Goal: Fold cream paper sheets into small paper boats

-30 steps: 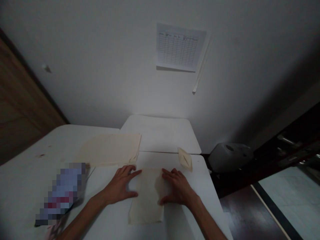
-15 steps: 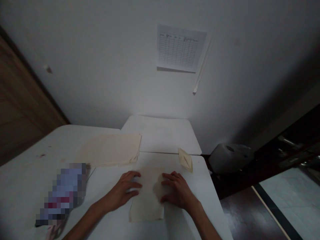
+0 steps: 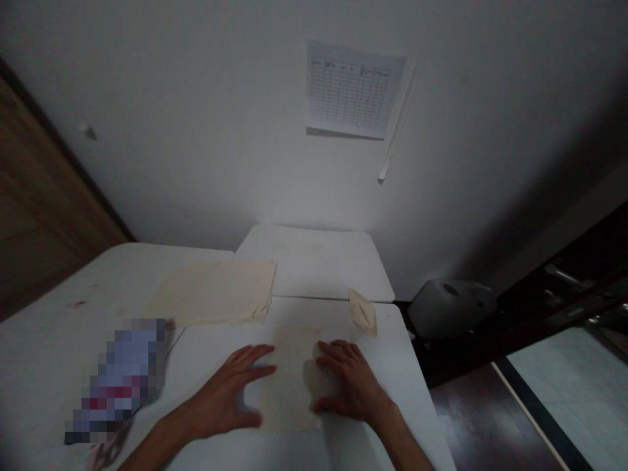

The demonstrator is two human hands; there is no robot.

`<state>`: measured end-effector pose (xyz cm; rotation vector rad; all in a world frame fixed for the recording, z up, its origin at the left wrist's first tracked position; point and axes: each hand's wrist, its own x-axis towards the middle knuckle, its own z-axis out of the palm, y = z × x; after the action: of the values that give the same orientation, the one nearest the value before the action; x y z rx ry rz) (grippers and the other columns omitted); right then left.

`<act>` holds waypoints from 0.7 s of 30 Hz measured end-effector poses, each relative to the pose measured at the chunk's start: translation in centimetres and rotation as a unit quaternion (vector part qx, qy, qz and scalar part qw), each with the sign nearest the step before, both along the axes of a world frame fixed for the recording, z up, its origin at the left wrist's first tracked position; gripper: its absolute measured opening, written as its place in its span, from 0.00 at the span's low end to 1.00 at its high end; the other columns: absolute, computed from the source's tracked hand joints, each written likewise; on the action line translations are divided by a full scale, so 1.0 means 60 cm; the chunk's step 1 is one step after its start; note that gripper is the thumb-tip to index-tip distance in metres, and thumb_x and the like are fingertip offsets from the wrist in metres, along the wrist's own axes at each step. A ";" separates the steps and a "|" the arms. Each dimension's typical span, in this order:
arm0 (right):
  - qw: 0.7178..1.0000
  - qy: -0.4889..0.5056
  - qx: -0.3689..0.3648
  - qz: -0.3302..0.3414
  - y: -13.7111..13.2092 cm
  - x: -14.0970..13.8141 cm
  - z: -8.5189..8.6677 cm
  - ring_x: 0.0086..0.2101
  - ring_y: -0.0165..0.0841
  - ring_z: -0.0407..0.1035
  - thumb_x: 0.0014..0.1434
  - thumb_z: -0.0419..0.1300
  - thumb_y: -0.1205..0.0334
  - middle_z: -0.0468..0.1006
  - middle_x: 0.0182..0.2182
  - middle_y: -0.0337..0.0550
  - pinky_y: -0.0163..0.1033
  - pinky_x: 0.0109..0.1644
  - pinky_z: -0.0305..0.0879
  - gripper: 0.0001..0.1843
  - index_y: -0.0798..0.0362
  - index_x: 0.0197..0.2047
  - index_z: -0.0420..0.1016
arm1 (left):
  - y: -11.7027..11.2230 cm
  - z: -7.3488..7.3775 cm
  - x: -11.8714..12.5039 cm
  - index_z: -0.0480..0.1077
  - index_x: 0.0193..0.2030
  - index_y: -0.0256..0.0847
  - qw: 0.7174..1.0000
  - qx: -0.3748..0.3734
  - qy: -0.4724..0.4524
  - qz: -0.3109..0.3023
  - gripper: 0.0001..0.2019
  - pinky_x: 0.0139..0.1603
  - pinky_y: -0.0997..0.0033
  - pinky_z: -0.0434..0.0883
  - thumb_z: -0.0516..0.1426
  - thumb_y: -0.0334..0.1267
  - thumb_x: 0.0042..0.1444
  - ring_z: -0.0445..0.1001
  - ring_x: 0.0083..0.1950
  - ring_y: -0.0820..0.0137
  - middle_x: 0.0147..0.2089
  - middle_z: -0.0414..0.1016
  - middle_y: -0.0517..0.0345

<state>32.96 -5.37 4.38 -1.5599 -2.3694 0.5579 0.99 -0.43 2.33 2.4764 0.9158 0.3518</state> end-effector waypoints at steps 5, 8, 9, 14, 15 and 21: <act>1.000 -0.011 -0.027 0.008 0.003 0.004 0.002 0.62 0.48 0.49 0.36 0.68 0.33 0.56 0.65 0.44 0.53 0.64 0.44 0.49 0.46 0.60 0.66 | -0.002 0.012 0.002 0.61 0.62 0.53 1.000 -0.023 0.018 -0.001 0.41 0.68 0.43 0.45 0.67 0.54 0.41 0.49 0.70 0.52 0.71 0.48 0.53; 0.999 -0.020 -0.045 0.017 0.009 0.005 0.008 0.63 0.49 0.47 0.35 0.67 0.30 0.53 0.66 0.45 0.53 0.65 0.43 0.55 0.46 0.63 0.62 | -0.004 0.020 0.005 0.61 0.62 0.52 0.999 -0.031 0.040 0.003 0.41 0.68 0.45 0.44 0.68 0.52 0.40 0.47 0.70 0.53 0.71 0.47 0.53; 0.999 -0.022 -0.046 0.019 0.011 0.005 0.009 0.63 0.48 0.46 0.35 0.67 0.30 0.52 0.67 0.45 0.53 0.65 0.42 0.56 0.47 0.64 0.60 | -0.004 0.023 0.006 0.61 0.63 0.52 0.998 -0.033 0.046 0.004 0.41 0.68 0.45 0.44 0.68 0.51 0.40 0.47 0.70 0.53 0.72 0.47 0.53; 0.998 -0.037 -0.048 0.034 0.015 0.007 0.003 0.65 0.49 0.41 0.34 0.69 0.34 0.46 0.68 0.46 0.55 0.67 0.38 0.60 0.47 0.67 0.54 | -0.007 0.030 0.010 0.61 0.63 0.53 0.998 -0.038 0.049 0.011 0.42 0.68 0.43 0.42 0.69 0.50 0.39 0.46 0.71 0.52 0.72 0.46 0.54; 0.997 -0.040 -0.050 0.038 0.015 0.008 0.002 0.65 0.50 0.41 0.34 0.69 0.35 0.45 0.68 0.46 0.55 0.67 0.37 0.61 0.47 0.67 0.52 | -0.008 0.030 0.010 0.61 0.62 0.53 0.998 -0.039 0.049 0.012 0.42 0.68 0.43 0.42 0.69 0.49 0.39 0.45 0.71 0.52 0.72 0.46 0.55; 0.995 -0.051 -0.071 0.051 0.013 0.006 0.003 0.66 0.51 0.34 0.34 0.69 0.36 0.37 0.69 0.46 0.57 0.68 0.31 0.65 0.47 0.70 0.44 | -0.009 0.030 0.010 0.61 0.62 0.54 0.997 -0.051 0.056 0.020 0.42 0.68 0.44 0.42 0.69 0.49 0.38 0.44 0.71 0.53 0.72 0.44 0.55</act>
<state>33.34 -4.61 4.56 -1.5668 -2.5484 0.6993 1.59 -0.96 4.16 2.4067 1.0050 0.1776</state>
